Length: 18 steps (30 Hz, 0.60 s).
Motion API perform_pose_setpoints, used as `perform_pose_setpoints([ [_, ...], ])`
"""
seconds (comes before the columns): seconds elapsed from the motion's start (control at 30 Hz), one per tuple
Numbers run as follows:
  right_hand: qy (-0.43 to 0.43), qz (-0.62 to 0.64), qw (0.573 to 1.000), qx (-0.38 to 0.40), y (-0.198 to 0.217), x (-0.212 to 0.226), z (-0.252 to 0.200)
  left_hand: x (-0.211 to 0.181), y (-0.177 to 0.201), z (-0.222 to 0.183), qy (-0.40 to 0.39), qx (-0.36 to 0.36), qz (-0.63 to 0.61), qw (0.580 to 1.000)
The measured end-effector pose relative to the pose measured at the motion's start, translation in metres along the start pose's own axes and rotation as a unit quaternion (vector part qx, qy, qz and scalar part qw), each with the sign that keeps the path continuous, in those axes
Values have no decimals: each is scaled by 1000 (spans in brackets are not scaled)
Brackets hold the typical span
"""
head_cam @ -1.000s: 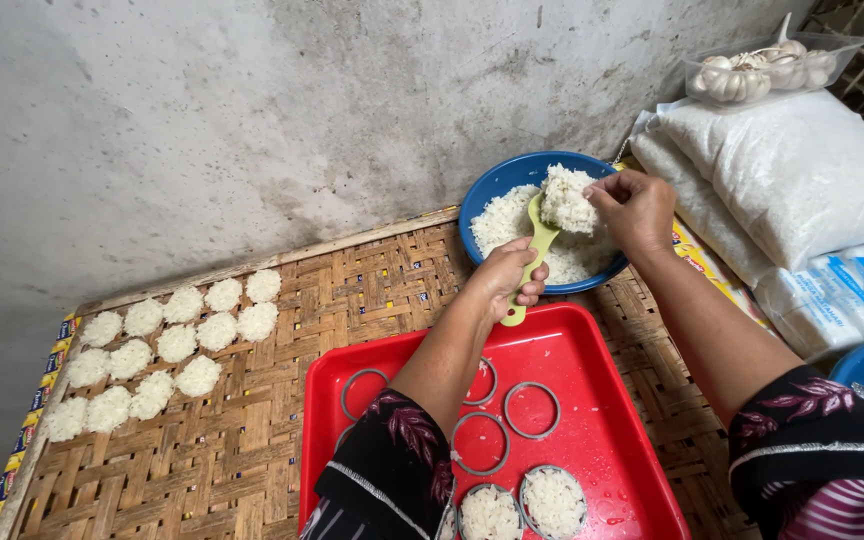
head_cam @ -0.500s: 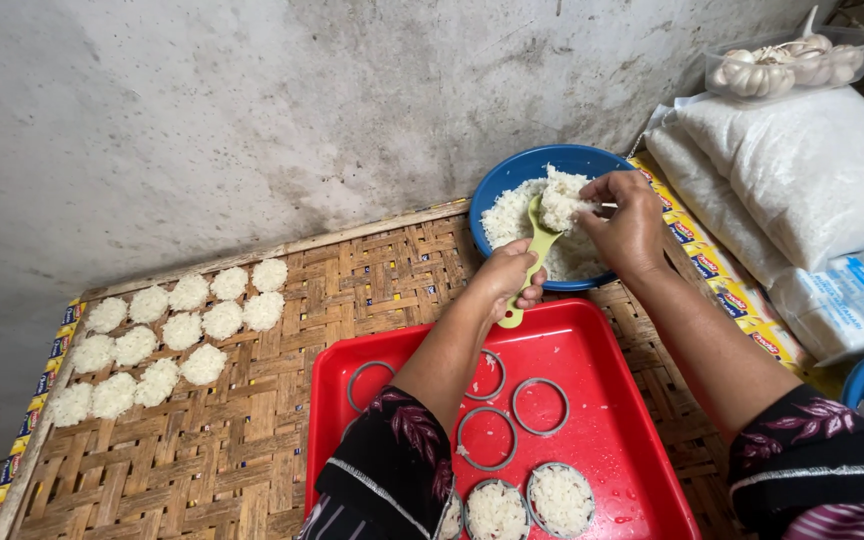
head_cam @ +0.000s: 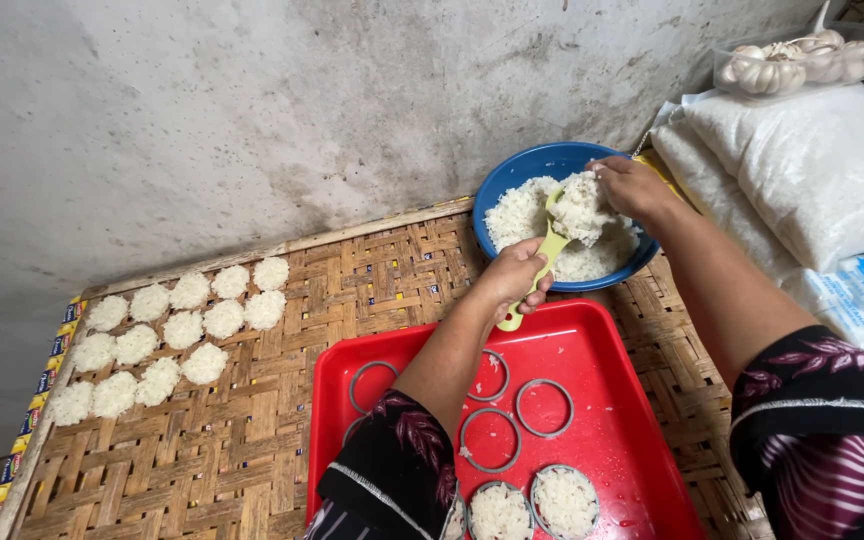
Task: Molding cooked rice into circular shapes using a scoop and metal rings on a tray
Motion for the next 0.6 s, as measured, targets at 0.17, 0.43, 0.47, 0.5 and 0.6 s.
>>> perform_pose_setpoints([
  [0.17, 49, 42, 998, -3, 14, 36, -24, 5, 1, 4, 0, -1, 2, 1000],
  [0.43, 145, 35, 975, -164, 40, 19, -21, 3, 1, 2, -3, 3, -21, 1000],
  [0.47, 127, 61, 977, -160, 39, 12, -16, 2, 1, 1, -2, 4, -25, 1000],
  [0.5, 107, 87, 978, -157, 39, 4, -13, 2, 1, 1, -1, 6, -29, 1000],
  [0.6, 110, 22, 989, -93, 32, 18, -41, -2, 0, -4, -2, 0, -42, 999],
])
Point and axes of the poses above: each hand's wrist, its own z-axis towards the middle knuckle, its own y-axis out of the back of the hand, x = y × z, the point moved 8 cm from there along z, towards the middle knuckle, and after that the axes turned 1 degree about -y, right-handed, at the moved point
